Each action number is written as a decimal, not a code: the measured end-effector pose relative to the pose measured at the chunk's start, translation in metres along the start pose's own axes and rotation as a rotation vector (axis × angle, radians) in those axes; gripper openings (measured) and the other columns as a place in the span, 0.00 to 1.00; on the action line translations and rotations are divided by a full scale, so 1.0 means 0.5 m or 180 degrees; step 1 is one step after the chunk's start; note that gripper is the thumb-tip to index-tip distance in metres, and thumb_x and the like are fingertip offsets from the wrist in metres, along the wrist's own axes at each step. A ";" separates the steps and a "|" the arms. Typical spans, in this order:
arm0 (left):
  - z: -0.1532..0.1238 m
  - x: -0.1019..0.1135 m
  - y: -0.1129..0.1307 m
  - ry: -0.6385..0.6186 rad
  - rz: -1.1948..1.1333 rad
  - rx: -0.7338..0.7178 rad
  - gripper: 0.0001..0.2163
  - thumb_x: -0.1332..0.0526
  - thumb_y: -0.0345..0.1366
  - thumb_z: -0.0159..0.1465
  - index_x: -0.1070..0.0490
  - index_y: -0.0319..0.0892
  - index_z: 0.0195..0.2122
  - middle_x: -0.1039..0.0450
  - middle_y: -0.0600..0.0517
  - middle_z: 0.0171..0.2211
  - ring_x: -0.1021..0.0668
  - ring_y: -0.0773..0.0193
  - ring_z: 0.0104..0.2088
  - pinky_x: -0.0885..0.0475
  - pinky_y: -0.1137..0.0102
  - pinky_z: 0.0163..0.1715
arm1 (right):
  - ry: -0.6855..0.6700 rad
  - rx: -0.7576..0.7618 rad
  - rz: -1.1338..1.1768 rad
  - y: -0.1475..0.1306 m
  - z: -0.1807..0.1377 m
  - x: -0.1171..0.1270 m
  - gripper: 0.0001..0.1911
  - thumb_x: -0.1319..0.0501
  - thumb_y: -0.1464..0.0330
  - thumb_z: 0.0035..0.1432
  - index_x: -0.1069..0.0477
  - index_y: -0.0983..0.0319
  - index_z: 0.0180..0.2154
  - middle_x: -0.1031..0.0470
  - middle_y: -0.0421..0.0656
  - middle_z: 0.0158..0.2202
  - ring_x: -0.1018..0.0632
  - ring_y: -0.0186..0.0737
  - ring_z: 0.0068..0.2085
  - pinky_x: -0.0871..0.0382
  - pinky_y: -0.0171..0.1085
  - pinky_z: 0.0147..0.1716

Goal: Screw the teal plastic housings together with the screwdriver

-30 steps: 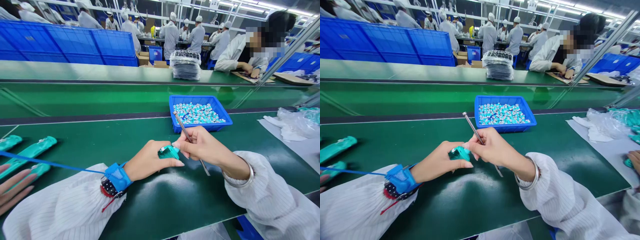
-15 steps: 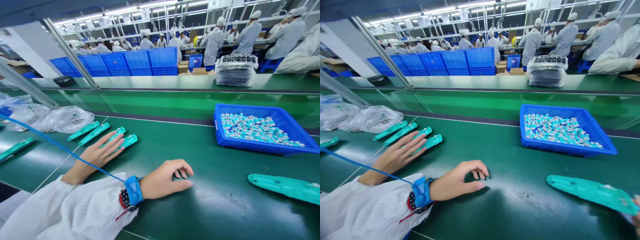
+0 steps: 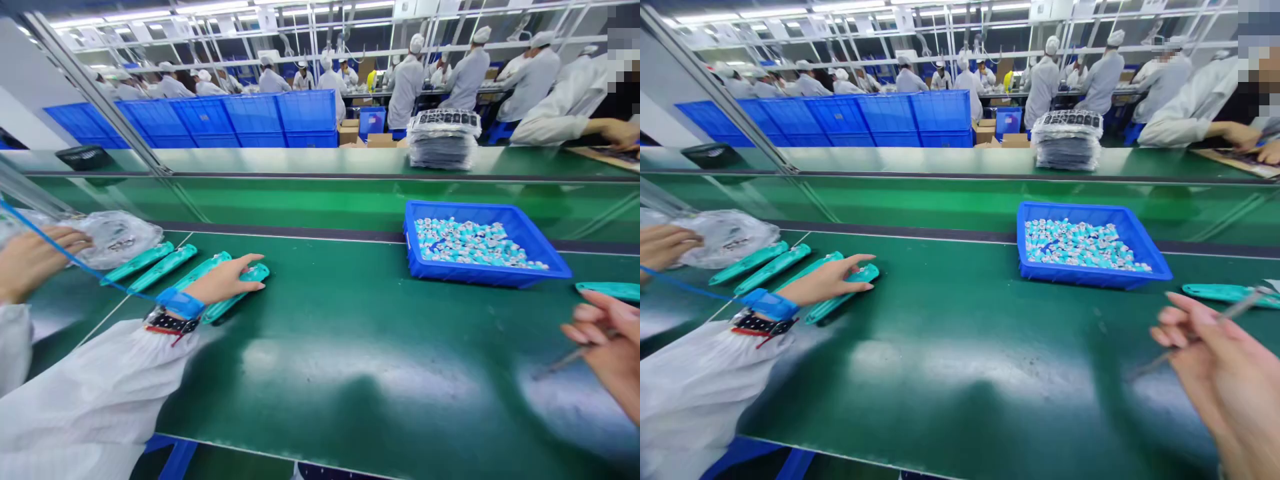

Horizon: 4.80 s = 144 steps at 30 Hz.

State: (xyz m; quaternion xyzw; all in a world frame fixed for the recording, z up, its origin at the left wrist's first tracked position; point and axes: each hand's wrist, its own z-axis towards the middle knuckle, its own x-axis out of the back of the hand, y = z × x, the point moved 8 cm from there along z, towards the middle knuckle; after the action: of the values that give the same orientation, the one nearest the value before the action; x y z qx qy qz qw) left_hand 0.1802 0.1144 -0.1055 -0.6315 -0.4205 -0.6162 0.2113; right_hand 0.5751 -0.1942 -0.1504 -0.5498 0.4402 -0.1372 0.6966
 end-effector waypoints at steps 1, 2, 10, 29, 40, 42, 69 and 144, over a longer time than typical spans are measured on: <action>0.019 -0.018 0.009 -0.0043 -0.0002 -0.0025 0.34 0.43 0.58 0.51 0.39 0.43 0.54 0.26 0.52 0.31 0.25 0.55 0.38 0.33 0.67 0.38 | 0.0117 -0.0120 -0.0258 0.004 -0.005 -0.027 0.09 0.41 0.69 0.52 0.24 0.50 0.28 0.30 0.43 0.27 0.32 0.29 0.26 0.42 0.41 0.19; 0.039 -0.039 0.030 -0.0101 -0.0011 -0.0091 0.35 0.42 0.56 0.50 0.41 0.42 0.56 0.26 0.51 0.33 0.25 0.56 0.38 0.33 0.68 0.36 | -0.0008 -0.0346 -0.0453 0.015 -0.014 -0.070 0.06 0.40 0.68 0.51 0.24 0.53 0.30 0.30 0.42 0.29 0.33 0.29 0.26 0.40 0.39 0.20; 0.120 -0.195 0.393 -0.0365 -0.0458 -0.1410 0.14 0.44 0.47 0.55 0.30 0.42 0.35 0.28 0.52 0.27 0.27 0.63 0.28 0.38 0.72 0.28 | -0.1002 -0.0011 0.0476 0.035 -0.061 -0.327 0.17 0.45 0.55 0.57 0.33 0.60 0.25 0.55 0.31 0.14 0.52 0.25 0.15 0.56 0.28 0.14; 0.086 -0.221 0.509 0.0034 -0.0293 -0.1455 0.18 0.54 0.46 0.61 0.28 0.41 0.30 0.27 0.46 0.28 0.24 0.53 0.32 0.35 0.66 0.28 | -0.0254 0.0809 0.0108 0.019 -0.060 -0.301 0.22 0.50 0.56 0.61 0.45 0.61 0.19 0.57 0.31 0.14 0.54 0.24 0.14 0.57 0.28 0.12; 0.087 -0.220 0.511 0.0005 -0.0241 -0.1444 0.16 0.52 0.43 0.60 0.28 0.39 0.31 0.26 0.44 0.31 0.24 0.50 0.35 0.33 0.63 0.31 | -0.0228 0.0944 -0.0226 0.024 -0.075 -0.311 0.17 0.54 0.63 0.64 0.44 0.60 0.23 0.57 0.31 0.16 0.52 0.25 0.15 0.55 0.29 0.14; 0.086 -0.220 0.511 -0.0042 -0.0248 -0.1416 0.16 0.51 0.44 0.60 0.28 0.39 0.32 0.26 0.44 0.31 0.24 0.49 0.36 0.32 0.63 0.32 | -0.0186 0.1130 -0.0323 0.022 -0.086 -0.314 0.14 0.54 0.66 0.64 0.42 0.60 0.25 0.56 0.32 0.17 0.51 0.26 0.16 0.54 0.30 0.14; 0.084 -0.223 0.506 -0.0231 -0.0244 -0.1329 0.15 0.52 0.42 0.61 0.28 0.42 0.32 0.27 0.46 0.30 0.24 0.51 0.35 0.36 0.66 0.30 | -0.0102 0.1355 -0.0464 0.025 -0.098 -0.318 0.10 0.55 0.67 0.64 0.41 0.57 0.31 0.55 0.32 0.19 0.49 0.26 0.15 0.51 0.29 0.13; 0.108 -0.234 0.471 -0.0526 -0.2075 -0.1259 0.14 0.41 0.46 0.58 0.29 0.40 0.34 0.34 0.56 0.18 0.34 0.71 0.15 0.41 0.74 0.20 | -0.0247 0.1632 -0.0482 0.022 -0.159 -0.257 0.10 0.51 0.68 0.64 0.34 0.61 0.31 0.54 0.31 0.17 0.52 0.24 0.14 0.55 0.27 0.11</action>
State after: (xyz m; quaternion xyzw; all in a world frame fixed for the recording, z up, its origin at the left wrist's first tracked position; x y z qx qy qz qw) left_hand 0.4121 -0.0062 -0.1663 -0.5409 -0.4878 -0.6672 -0.1560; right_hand 0.4372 -0.1550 -0.1013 -0.3916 0.3217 -0.2747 0.8171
